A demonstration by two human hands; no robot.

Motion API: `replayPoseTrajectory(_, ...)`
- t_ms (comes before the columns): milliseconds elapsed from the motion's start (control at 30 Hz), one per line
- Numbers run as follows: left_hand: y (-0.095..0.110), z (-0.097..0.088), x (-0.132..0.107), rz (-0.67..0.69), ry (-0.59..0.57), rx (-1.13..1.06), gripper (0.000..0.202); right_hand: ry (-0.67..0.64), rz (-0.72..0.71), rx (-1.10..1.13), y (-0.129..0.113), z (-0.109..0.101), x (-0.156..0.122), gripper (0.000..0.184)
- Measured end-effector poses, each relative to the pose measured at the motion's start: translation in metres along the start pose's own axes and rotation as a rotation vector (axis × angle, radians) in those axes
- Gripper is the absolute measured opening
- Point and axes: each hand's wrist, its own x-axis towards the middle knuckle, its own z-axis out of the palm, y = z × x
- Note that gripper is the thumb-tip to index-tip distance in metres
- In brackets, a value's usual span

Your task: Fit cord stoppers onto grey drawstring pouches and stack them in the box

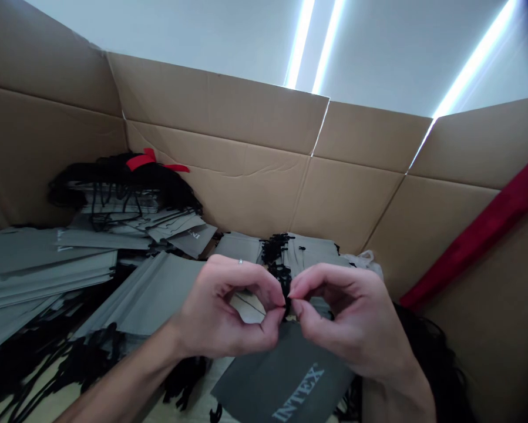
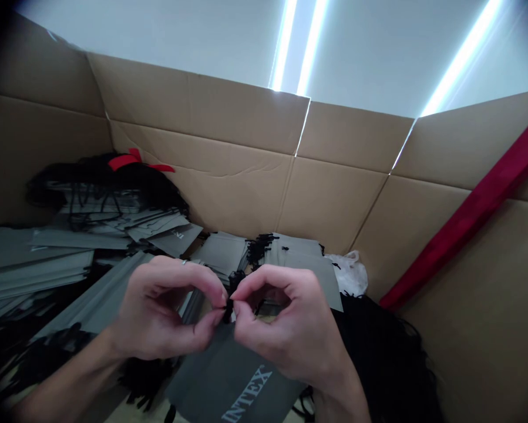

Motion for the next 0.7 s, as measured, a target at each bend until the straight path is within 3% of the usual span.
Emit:
replayPoseTrajectory(133, 0.003, -0.005, 0.001, 0.089, -0.007, 0.181, 0.017, 0.031, -0.041, -0.106, -0.003, -0.003, -0.002, 0.013)
replayPoseTrajectory(367, 0.008, -0.002, -0.004, 0.211, 0.017, 0.430, 0.017, 0.058, -0.254, -0.340, -0.014, -0.005, -0.011, 0.019)
replayPoseTrajectory(500, 0.006, 0.000, -0.003, 0.205, 0.068, 0.322, 0.019, 0.063, -0.257, -0.252, -0.011, 0.000, -0.008, 0.017)
replayPoseTrajectory(700, 0.001, -0.001, 0.000, 0.047, 0.042, 0.042, 0.021, 0.015, -0.070, 0.026, 0.001, 0.003, -0.002, 0.018)
